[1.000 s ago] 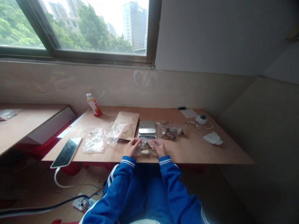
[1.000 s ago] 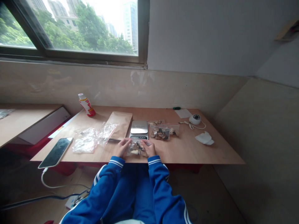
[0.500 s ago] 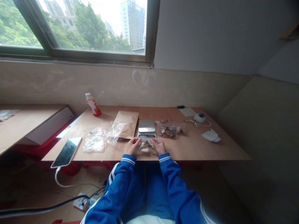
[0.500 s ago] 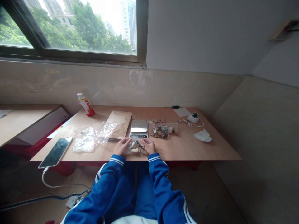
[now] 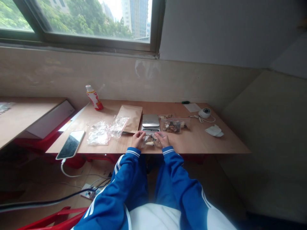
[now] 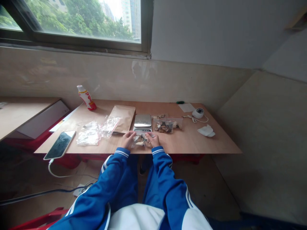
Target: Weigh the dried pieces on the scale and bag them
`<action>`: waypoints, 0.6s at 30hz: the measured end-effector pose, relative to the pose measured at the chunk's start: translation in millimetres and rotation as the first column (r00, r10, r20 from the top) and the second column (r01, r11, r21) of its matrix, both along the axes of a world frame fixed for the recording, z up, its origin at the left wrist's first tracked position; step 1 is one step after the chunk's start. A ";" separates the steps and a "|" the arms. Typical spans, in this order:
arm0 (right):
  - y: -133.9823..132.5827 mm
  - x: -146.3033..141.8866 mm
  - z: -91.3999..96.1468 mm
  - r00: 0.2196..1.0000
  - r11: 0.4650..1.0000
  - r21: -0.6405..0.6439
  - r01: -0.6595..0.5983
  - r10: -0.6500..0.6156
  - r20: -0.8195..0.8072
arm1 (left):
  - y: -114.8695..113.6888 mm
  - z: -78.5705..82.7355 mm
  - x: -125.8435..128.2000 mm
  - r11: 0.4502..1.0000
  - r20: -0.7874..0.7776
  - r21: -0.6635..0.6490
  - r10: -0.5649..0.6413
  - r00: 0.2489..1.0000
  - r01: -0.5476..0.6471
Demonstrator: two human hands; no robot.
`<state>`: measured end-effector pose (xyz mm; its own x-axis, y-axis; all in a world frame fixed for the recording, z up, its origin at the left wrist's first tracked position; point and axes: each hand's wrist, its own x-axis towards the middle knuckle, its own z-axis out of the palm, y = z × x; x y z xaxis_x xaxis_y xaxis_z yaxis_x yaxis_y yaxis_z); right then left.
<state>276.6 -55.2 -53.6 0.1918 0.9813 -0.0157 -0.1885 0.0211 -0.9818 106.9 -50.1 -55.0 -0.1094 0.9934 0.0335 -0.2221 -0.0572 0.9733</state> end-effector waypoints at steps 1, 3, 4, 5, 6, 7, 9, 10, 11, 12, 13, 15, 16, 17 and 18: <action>-0.1 -0.1 -0.1 1.000 1.000 -0.001 -0.003 0.003 -0.003 | -0.1 0.4 -0.1 1.000 0.002 -0.002 0.003 1.000 -0.003; -0.6 -0.2 -0.1 1.000 1.000 -0.002 -0.010 0.010 -0.010 | -0.5 1.3 0.1 1.000 0.004 -0.012 0.012 1.000 -0.012; -0.9 -0.1 0.0 1.000 1.000 -0.003 -0.014 0.014 -0.012 | -0.8 1.6 0.3 1.000 0.005 -0.019 0.018 1.000 -0.017; -1.2 -0.1 0.2 1.000 1.000 -0.004 -0.018 0.018 -0.014 | -1.2 1.9 0.5 0.999 0.006 -0.026 0.024 1.000 -0.023; -1.5 0.1 0.3 1.000 1.000 -0.006 -0.020 0.020 -0.017 | -1.5 2.2 0.8 0.999 0.008 -0.033 0.030 1.000 -0.029; -1.7 0.2 0.5 1.000 1.000 -0.010 -0.024 0.023 -0.019 | -1.9 2.4 1.1 0.999 0.010 -0.040 0.035 0.999 -0.035; -1.9 0.3 0.7 0.999 0.999 -0.015 -0.030 0.030 -0.018 | -2.6 3.2 1.4 0.998 0.013 -0.051 0.043 0.999 -0.042; -2.0 0.2 0.7 0.999 0.999 -0.015 -0.032 0.032 -0.015 | -2.9 3.8 1.4 0.998 0.013 -0.055 0.045 0.999 -0.044; -2.0 0.0 0.8 0.999 0.999 -0.013 -0.031 0.030 -0.011 | -3.1 4.5 1.2 0.997 0.014 -0.057 0.046 0.999 -0.045; -2.0 -0.3 0.9 1.000 1.000 -0.008 -0.028 0.028 -0.007 | -3.3 5.3 1.0 0.997 0.013 -0.058 0.046 0.999 -0.045; -1.9 -0.7 1.0 1.000 1.000 -0.002 -0.024 0.024 -0.004 | -3.4 6.2 0.7 0.997 0.012 -0.058 0.046 0.999 -0.046; -1.7 -1.6 1.3 1.000 0.999 0.016 -0.028 0.028 -0.008 | -3.6 8.0 0.4 0.997 0.009 -0.055 0.045 0.999 -0.045; -1.5 -1.9 1.5 0.999 0.999 0.022 -0.044 0.044 -0.015 | -3.7 8.9 0.4 0.998 0.008 -0.054 0.044 0.999 -0.044; -1.2 -2.1 1.6 0.997 0.997 0.026 -0.068 0.069 -0.025 | -4.0 9.7 0.6 0.998 0.006 -0.054 0.044 0.999 -0.043; -1.0 -2.3 1.6 0.995 0.995 0.027 -0.098 0.099 -0.034 | -4.3 10.5 0.9 0.998 0.005 -0.054 0.043 0.999 -0.043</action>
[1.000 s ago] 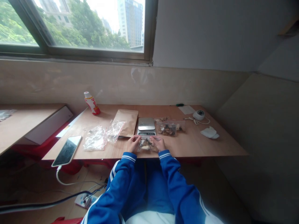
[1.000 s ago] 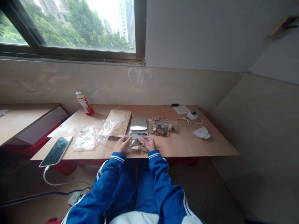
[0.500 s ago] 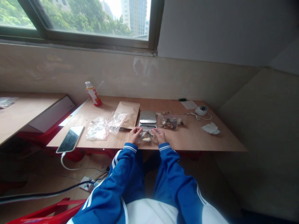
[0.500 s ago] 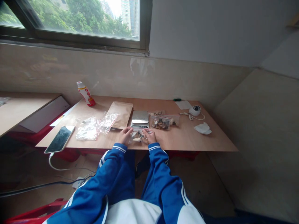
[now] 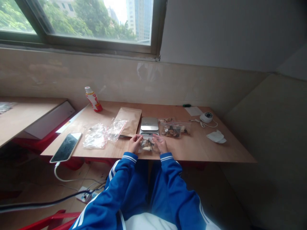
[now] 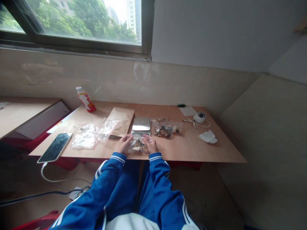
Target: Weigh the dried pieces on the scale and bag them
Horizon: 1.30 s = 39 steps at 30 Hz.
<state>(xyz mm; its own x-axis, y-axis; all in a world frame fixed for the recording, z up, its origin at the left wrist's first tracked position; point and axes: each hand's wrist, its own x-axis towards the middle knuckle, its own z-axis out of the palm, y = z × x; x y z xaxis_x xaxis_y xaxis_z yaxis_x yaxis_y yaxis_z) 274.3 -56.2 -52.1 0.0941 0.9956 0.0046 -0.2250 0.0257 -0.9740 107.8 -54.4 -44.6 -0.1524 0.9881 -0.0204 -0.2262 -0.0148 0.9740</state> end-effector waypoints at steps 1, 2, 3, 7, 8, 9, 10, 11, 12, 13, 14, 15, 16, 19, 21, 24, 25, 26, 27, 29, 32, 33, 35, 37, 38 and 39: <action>0.2 -0.1 -0.1 1.000 1.000 0.001 -0.026 0.026 -0.004 | -0.5 0.7 0.4 1.000 -0.001 0.000 0.001 1.000 -0.001; 0.4 -0.1 -0.3 0.999 0.999 0.004 -0.044 0.044 0.002 | -1.0 1.4 0.9 1.000 -0.002 0.000 0.003 1.000 -0.003; 0.4 -0.1 -0.7 0.998 0.999 0.009 -0.052 0.052 0.018 | -1.6 2.1 1.3 1.000 -0.004 0.000 0.005 1.000 -0.005; 0.0 -0.7 -2.9 0.995 0.998 0.057 -0.025 0.020 0.099 | -3.5 4.4 0.8 1.000 -0.028 0.000 0.002 1.000 -0.002; -0.2 -1.1 -3.6 0.995 0.998 0.064 -0.023 0.017 0.103 | -3.6 4.8 0.3 1.000 -0.039 -0.001 0.000 0.999 0.000; -0.3 -1.6 -4.2 0.995 0.997 0.069 -0.024 0.017 0.100 | -3.6 5.2 -0.3 1.000 -0.050 -0.001 -0.002 0.999 0.002; -0.3 -2.2 -4.8 0.995 0.997 0.071 -0.024 0.017 0.093 | -3.4 5.4 -0.9 1.000 -0.061 -0.002 -0.003 0.998 0.003; -0.2 -2.9 -5.3 0.996 0.997 0.072 -0.022 0.016 0.086 | -3.1 5.6 -1.4 1.000 -0.070 -0.002 -0.005 0.998 0.005; -0.1 -3.5 -5.7 0.997 0.997 0.073 -0.015 0.010 0.080 | -2.7 5.7 -1.8 1.000 -0.078 -0.001 -0.006 0.997 0.006; 0.0 -4.1 -6.0 0.997 0.997 0.075 -0.009 0.003 0.075 | -2.3 5.8 -2.1 1.000 -0.086 0.000 -0.009 0.996 0.009; 0.2 -4.6 -6.2 0.997 0.997 0.077 -0.003 -0.003 0.073 | -1.9 5.8 -2.4 1.000 -0.092 0.001 -0.014 0.996 0.014; 0.3 -5.0 -6.3 0.997 0.997 0.078 0.007 -0.012 0.071 | -1.5 5.7 -2.5 1.000 -0.098 0.002 -0.019 0.995 0.019; 0.3 -5.3 -6.3 0.997 0.997 0.080 0.013 -0.019 0.071 | -1.2 5.5 -2.6 1.000 -0.104 0.003 -0.023 0.994 0.023; 0.4 -5.6 -5.5 0.998 0.996 0.084 0.015 -0.020 0.059 | -0.8 4.8 -2.9 1.000 -0.116 0.008 -0.025 0.993 0.026; 0.4 -5.6 -4.4 0.999 0.996 0.090 0.009 -0.013 0.043 | -0.9 5.1 -3.1 1.000 -0.121 0.008 -0.019 0.992 0.020; 0.4 -5.7 -1.9 0.999 0.996 0.089 -0.005 0.001 0.041 | -1.8 8.1 -3.8 1.000 -0.133 0.001 -0.016 0.991 0.016; 0.3 -5.6 -0.9 0.999 0.996 0.086 -0.012 0.008 0.044 | -2.3 9.7 -4.0 1.000 -0.137 -0.003 -0.016 0.990 0.016; 0.1 -5.5 0.0 0.999 0.996 0.083 -0.018 0.014 0.045 | -2.9 11.2 -4.1 1.000 -0.139 -0.005 -0.016 0.990 0.015; -0.1 -5.3 0.8 0.999 0.997 0.080 -0.023 0.019 0.044 | -3.4 12.7 -4.1 1.000 -0.139 -0.007 -0.015 0.990 0.014; -0.5 -4.7 1.7 0.999 0.996 0.079 -0.031 0.028 0.043 | -4.4 14.6 -3.7 1.000 -0.135 -0.009 -0.011 0.991 0.010; 0.0 -3.2 0.6 0.998 0.995 0.087 -0.039 0.034 0.060 | -5.0 14.9 -2.3 1.000 -0.121 -0.014 -0.005 0.993 0.003; 0.5 -2.6 -0.3 0.997 0.995 0.091 -0.044 0.038 0.068 | -5.0 14.4 -2.0 1.000 -0.116 -0.015 -0.005 0.993 0.003; 1.7 -1.5 -2.6 0.996 0.994 0.100 -0.050 0.042 0.076 | -4.7 13.3 -1.6 1.000 -0.111 -0.013 -0.008 0.994 0.006; 2.8 -0.7 -4.8 0.996 0.993 0.109 -0.050 0.042 0.078 | -4.4 12.5 -1.8 1.000 -0.111 -0.006 -0.013 0.994 0.012; 3.2 -0.5 -5.7 0.996 0.993 0.110 -0.048 0.040 0.078 | -4.2 12.3 -2.0 1.000 -0.112 -0.002 -0.015 0.994 0.015; 3.6 -0.3 -6.4 0.996 0.993 0.108 -0.045 0.037 0.077 | -4.1 12.3 -2.3 1.000 -0.115 0.001 -0.017 0.993 0.018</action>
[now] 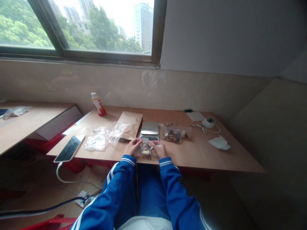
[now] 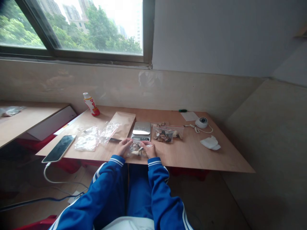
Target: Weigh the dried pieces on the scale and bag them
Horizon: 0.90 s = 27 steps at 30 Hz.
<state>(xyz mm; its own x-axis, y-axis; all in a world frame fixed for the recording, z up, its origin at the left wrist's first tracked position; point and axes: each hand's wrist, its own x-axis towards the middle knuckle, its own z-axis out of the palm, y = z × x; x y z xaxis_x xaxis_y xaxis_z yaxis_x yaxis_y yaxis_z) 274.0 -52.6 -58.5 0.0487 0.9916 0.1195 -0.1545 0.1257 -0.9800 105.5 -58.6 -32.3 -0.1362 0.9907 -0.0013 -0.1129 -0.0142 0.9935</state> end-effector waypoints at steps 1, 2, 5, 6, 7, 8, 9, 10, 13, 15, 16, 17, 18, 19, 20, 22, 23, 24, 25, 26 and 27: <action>0.2 0.1 -0.5 1.000 1.000 -0.004 0.005 -0.005 0.000 | 0.1 0.1 -0.2 1.000 -0.003 0.003 -0.004 1.000 0.004; 0.4 0.2 -0.8 1.000 1.000 -0.011 0.011 -0.011 -0.001 | 0.3 0.2 -0.4 1.000 -0.007 0.005 -0.009 1.000 0.009; 0.5 0.2 -0.9 0.999 0.999 -0.030 0.035 -0.035 -0.011 | 1.1 0.0 -0.9 1.000 -0.015 0.012 -0.025 1.000 0.025; 0.5 0.2 -0.7 0.999 0.999 -0.031 0.042 -0.042 -0.013 | 1.4 -0.3 -1.0 0.999 -0.016 0.016 -0.027 0.999 0.028; 0.5 0.2 -0.5 0.999 0.999 -0.030 0.044 -0.045 -0.015 | 1.5 -0.8 -1.1 0.999 -0.017 0.021 -0.028 0.999 0.029; 0.4 0.2 -0.2 0.999 0.999 -0.026 0.042 -0.042 -0.015 | 1.6 -1.3 -1.3 0.999 -0.019 0.027 -0.029 0.999 0.029; 0.2 0.1 0.2 0.999 0.999 -0.019 0.038 -0.039 -0.016 | 1.5 -1.9 -1.5 0.999 -0.021 0.032 -0.029 0.999 0.030; -0.1 0.1 0.8 0.999 0.999 -0.013 0.029 -0.030 -0.018 | 1.3 -2.4 -1.8 0.999 -0.022 0.038 -0.030 0.999 0.031; -1.5 -0.2 3.0 0.999 0.999 -0.024 -0.024 0.022 -0.044 | 0.6 -3.7 -2.9 0.998 -0.030 0.054 -0.039 0.999 0.041; -2.7 -0.6 4.8 0.997 0.998 -0.051 -0.045 0.041 -0.065 | 0.7 -4.8 -3.7 0.997 -0.034 0.062 -0.042 0.999 0.044; -3.2 -0.8 5.6 0.996 0.997 -0.062 -0.050 0.045 -0.072 | 1.0 -5.5 -4.2 0.997 -0.035 0.065 -0.041 0.999 0.043; -3.7 -1.1 6.5 0.996 0.996 -0.070 -0.048 0.043 -0.077 | 1.4 -6.3 -4.5 0.997 -0.034 0.066 -0.037 0.999 0.039; -4.1 -1.4 7.2 0.996 0.996 -0.076 -0.047 0.041 -0.082 | 1.9 -7.2 -4.8 0.997 -0.032 0.066 -0.031 0.999 0.033; -4.5 -1.6 7.8 0.995 0.995 -0.086 -0.047 0.040 -0.087 | 2.5 -8.1 -5.1 0.997 -0.029 0.067 -0.025 0.999 0.027; -4.8 -1.6 8.4 0.995 0.994 -0.096 -0.046 0.037 -0.094 | 3.0 -9.0 -5.2 0.997 -0.026 0.067 -0.020 0.999 0.022; -5.7 -0.6 10.0 0.996 0.994 -0.107 -0.027 0.017 -0.092 | 3.9 -10.2 -5.3 0.997 -0.019 0.069 -0.014 1.000 0.016; -6.5 0.4 11.4 0.998 0.996 -0.094 0.008 -0.015 -0.069 | 4.1 -10.3 -5.2 0.997 -0.016 0.070 -0.014 1.000 0.015; -7.6 1.6 13.5 0.997 0.996 -0.058 0.071 -0.072 -0.021 | 4.2 -10.1 -5.1 0.997 -0.016 0.073 -0.015 1.000 0.016; -8.9 3.0 16.3 0.987 0.988 0.003 0.153 -0.153 0.049 | 4.0 -9.6 -5.0 0.997 -0.017 0.075 -0.017 1.000 0.018; -10.5 4.4 20.0 0.960 0.968 0.089 0.235 -0.245 0.135 | 3.7 -8.8 -4.9 0.997 -0.020 0.078 -0.021 1.000 0.022; -12.3 5.4 24.5 0.916 0.939 0.192 0.286 -0.327 0.233 | 3.2 -7.6 -4.8 0.996 -0.024 0.081 -0.026 0.999 0.028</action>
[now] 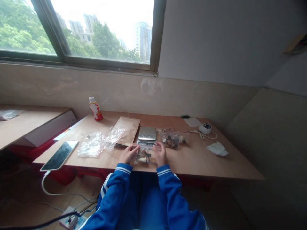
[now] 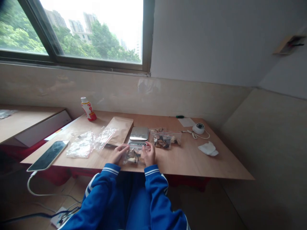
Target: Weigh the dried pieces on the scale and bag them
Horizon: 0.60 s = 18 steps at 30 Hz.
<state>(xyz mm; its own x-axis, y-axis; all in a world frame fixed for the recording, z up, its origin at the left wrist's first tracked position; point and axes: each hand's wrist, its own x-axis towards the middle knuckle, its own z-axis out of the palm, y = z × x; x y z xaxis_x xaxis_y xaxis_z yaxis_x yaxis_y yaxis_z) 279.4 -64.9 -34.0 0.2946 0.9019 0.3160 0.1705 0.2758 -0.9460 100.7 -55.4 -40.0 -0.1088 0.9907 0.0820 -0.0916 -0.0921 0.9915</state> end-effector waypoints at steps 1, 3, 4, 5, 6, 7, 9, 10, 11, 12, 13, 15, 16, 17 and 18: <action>-1.9 0.4 5.1 0.989 0.997 0.069 0.038 -0.047 0.140 | -0.7 1.4 0.1 1.000 -0.005 0.003 -0.007 1.000 0.007; -5.1 -1.3 16.2 0.907 0.990 0.139 -0.013 -0.047 0.419 | -2.7 4.5 0.0 1.000 -0.018 0.007 -0.023 1.000 0.023; -6.3 -3.6 21.8 0.842 0.989 0.128 -0.073 -0.008 0.540 | -3.9 6.2 -0.1 0.999 -0.024 0.010 -0.031 0.999 0.031; -7.1 -6.6 27.1 0.771 0.987 0.096 -0.125 0.036 0.636 | -5.1 7.7 -0.2 0.999 -0.029 0.013 -0.039 0.999 0.040; -7.6 -10.0 32.0 0.704 0.985 0.055 -0.161 0.075 0.706 | -6.2 9.1 -0.4 0.999 -0.034 0.016 -0.046 0.998 0.047; -7.8 -13.6 36.5 0.651 0.984 0.019 -0.178 0.103 0.752 | -7.3 10.3 -0.6 0.998 -0.039 0.018 -0.054 0.998 0.054; -7.7 -20.2 44.4 0.597 0.981 -0.032 -0.191 0.142 0.789 | -9.0 11.9 -1.0 0.997 -0.044 0.021 -0.074 0.996 0.075; -7.4 -22.8 47.9 0.595 0.979 -0.050 -0.198 0.161 0.788 | -9.6 12.3 -1.0 0.996 -0.042 0.022 -0.090 0.995 0.091; -7.1 -24.8 51.3 0.600 0.975 -0.069 -0.213 0.186 0.778 | -10.2 12.5 -1.1 0.994 -0.037 0.024 -0.107 0.994 0.107; -6.7 -26.2 54.4 0.609 0.969 -0.087 -0.232 0.214 0.764 | -10.8 12.5 -1.2 0.992 -0.030 0.028 -0.121 0.992 0.122; -6.1 -27.1 57.3 0.620 0.962 -0.101 -0.252 0.241 0.747 | -11.5 12.4 -1.3 0.991 -0.024 0.034 -0.129 0.991 0.130; -4.6 -27.9 62.1 0.643 0.951 -0.117 -0.286 0.281 0.713 | -13.2 12.4 -1.9 0.991 -0.020 0.049 -0.126 0.992 0.127; -3.7 -28.0 63.9 0.653 0.947 -0.123 -0.297 0.296 0.697 | -14.2 12.5 -2.5 0.991 -0.024 0.054 -0.120 0.993 0.121; -2.8 -28.1 65.2 0.662 0.942 -0.130 -0.309 0.311 0.682 | -15.4 12.9 -3.2 0.991 -0.031 0.057 -0.117 0.993 0.119; -2.1 -28.3 66.1 0.669 0.939 -0.135 -0.317 0.323 0.669 | -16.6 13.5 -3.9 0.991 -0.038 0.059 -0.117 0.992 0.119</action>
